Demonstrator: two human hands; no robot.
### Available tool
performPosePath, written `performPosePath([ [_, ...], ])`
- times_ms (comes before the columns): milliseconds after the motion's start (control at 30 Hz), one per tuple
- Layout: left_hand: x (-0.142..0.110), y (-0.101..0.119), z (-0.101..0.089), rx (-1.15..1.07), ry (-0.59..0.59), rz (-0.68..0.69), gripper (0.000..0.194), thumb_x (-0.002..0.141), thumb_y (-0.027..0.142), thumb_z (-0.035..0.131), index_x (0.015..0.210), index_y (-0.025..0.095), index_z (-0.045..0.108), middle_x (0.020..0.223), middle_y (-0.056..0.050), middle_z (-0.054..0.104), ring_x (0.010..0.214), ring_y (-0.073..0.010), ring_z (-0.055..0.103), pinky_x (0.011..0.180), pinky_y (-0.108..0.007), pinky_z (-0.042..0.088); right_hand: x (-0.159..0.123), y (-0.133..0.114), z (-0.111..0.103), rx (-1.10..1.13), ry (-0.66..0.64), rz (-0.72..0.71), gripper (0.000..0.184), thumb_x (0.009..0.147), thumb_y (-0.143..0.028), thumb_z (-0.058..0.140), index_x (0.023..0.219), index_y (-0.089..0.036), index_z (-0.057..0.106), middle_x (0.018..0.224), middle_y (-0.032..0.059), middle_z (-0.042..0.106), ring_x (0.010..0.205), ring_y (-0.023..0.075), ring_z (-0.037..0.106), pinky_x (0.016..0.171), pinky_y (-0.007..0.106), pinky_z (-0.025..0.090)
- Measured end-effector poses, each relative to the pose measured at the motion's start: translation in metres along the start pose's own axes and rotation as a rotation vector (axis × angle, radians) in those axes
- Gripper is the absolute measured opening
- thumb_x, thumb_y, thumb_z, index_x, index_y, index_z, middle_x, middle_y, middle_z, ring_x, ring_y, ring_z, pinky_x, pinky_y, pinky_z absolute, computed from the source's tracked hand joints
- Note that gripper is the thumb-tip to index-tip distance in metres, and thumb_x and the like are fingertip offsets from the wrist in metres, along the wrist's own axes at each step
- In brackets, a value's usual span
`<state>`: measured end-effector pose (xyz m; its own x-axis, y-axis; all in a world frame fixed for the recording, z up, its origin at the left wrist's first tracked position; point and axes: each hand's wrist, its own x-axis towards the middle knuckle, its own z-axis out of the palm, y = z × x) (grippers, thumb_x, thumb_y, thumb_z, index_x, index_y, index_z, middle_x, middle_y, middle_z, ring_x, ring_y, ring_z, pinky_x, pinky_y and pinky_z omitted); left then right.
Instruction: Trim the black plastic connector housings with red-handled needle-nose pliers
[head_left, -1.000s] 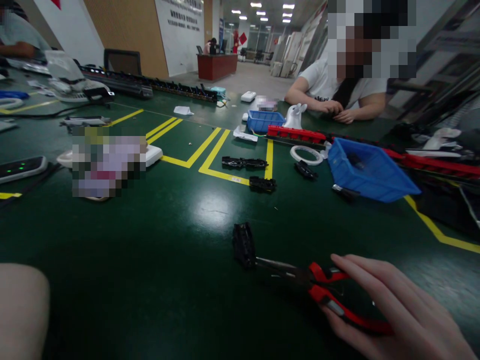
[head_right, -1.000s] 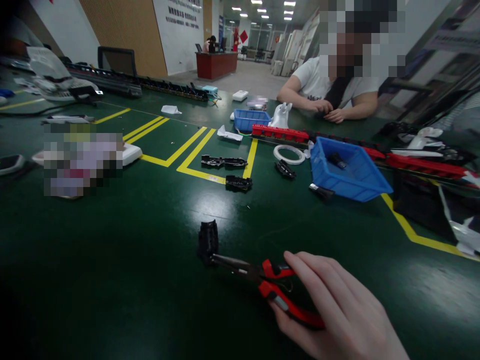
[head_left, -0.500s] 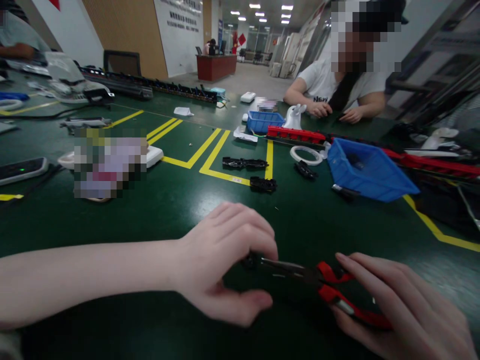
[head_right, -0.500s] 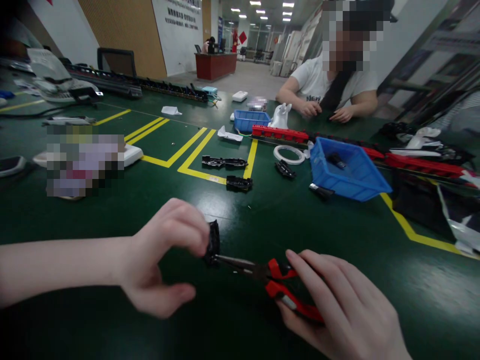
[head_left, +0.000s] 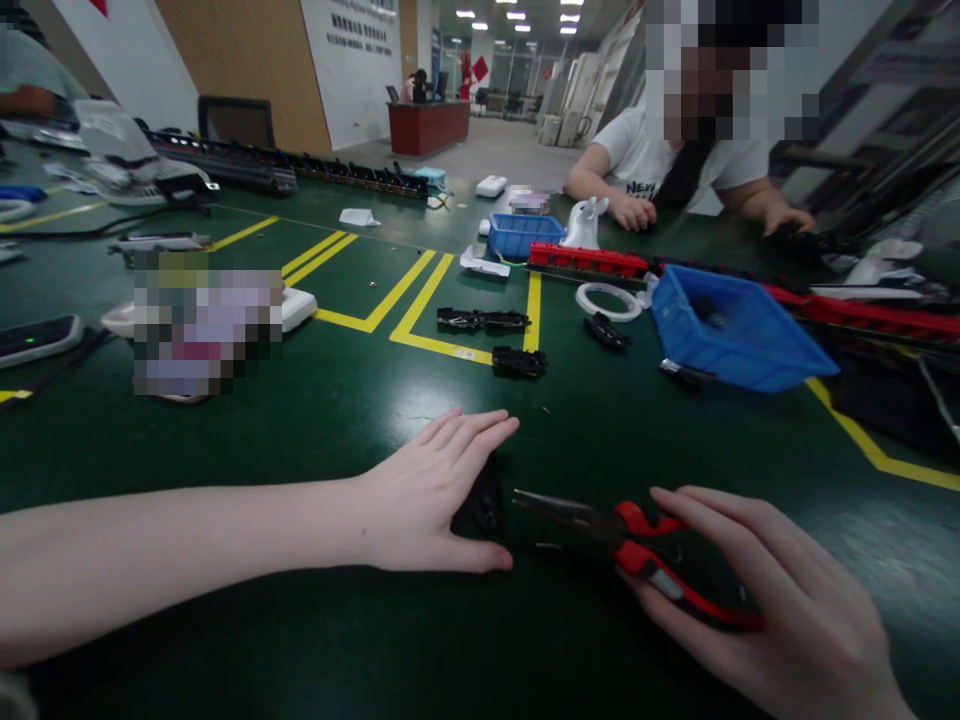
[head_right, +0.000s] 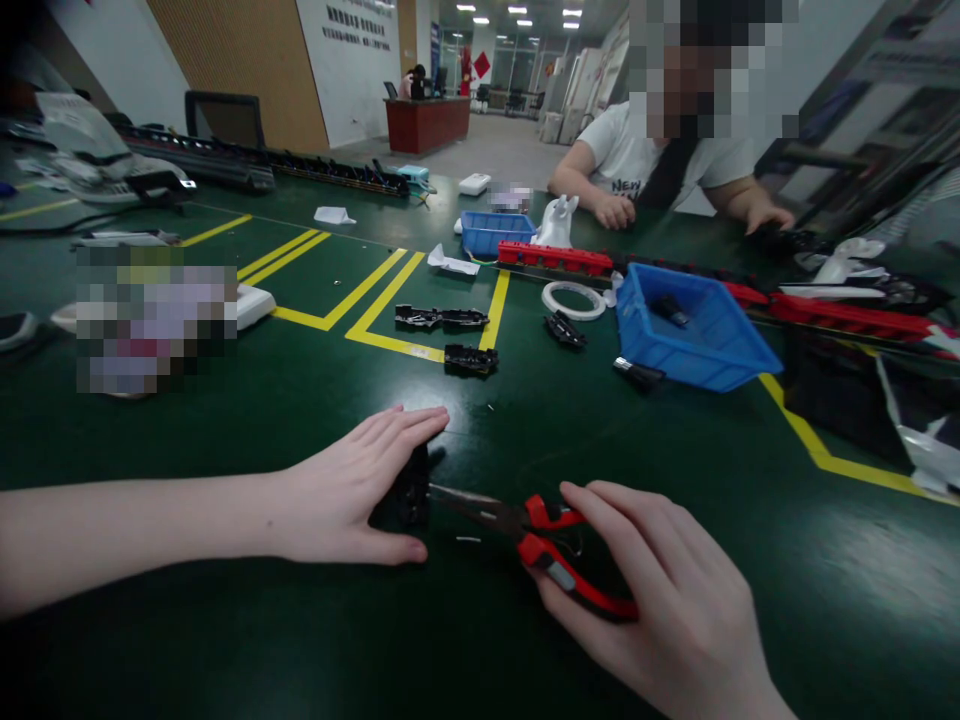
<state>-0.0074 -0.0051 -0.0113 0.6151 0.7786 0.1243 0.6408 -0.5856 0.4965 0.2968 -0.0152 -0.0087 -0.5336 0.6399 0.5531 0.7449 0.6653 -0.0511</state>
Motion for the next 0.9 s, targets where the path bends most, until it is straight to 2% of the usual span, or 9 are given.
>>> performPosePath([
  [233,0.000,0.001,0.001,0.022,0.011,0.009,0.097,0.082,0.061,0.063,0.152,0.016,0.014,0.156,-0.019,0.029,0.143,-0.0345,0.030,0.118,-0.057,0.021,0.004,0.001,-0.002,-0.025,-0.050,-0.077,0.049,0.080,-0.033,0.066,0.127,-0.025,0.054,0.107,0.0100,0.065,0.093,0.0274,0.065,0.080,0.043,0.051],
  [500,-0.001,0.000,0.002,0.018,0.044,0.030,0.095,0.082,0.058,0.064,0.152,0.017,0.015,0.155,-0.018,0.030,0.143,-0.0342,0.031,0.119,-0.056,0.020,0.005,-0.013,0.003,0.041,-0.043,0.018,0.045,0.082,-0.036,0.062,0.126,-0.029,0.055,0.108,0.0079,0.066,0.097,0.0293,0.064,0.087,0.048,0.046],
  [633,-0.001,0.000,0.001,0.030,0.056,0.039,0.097,0.081,0.059,0.065,0.152,0.016,0.015,0.156,-0.019,0.028,0.145,-0.0336,0.027,0.120,-0.056,0.016,0.006,-0.015,0.005,0.042,-0.029,0.007,0.044,0.081,-0.035,0.064,0.124,-0.027,0.057,0.109,0.0089,0.066,0.100,0.0304,0.063,0.090,0.049,0.044],
  [900,0.000,0.000,-0.002,0.000,-0.023,0.006,0.098,0.083,0.062,0.061,0.153,0.015,0.012,0.158,-0.019,0.022,0.146,-0.0324,0.024,0.121,-0.056,0.016,0.004,-0.006,0.009,0.099,-0.027,0.047,0.044,0.081,-0.032,0.065,0.124,-0.028,0.056,0.109,0.0084,0.065,0.103,0.0309,0.061,0.090,0.051,0.045],
])
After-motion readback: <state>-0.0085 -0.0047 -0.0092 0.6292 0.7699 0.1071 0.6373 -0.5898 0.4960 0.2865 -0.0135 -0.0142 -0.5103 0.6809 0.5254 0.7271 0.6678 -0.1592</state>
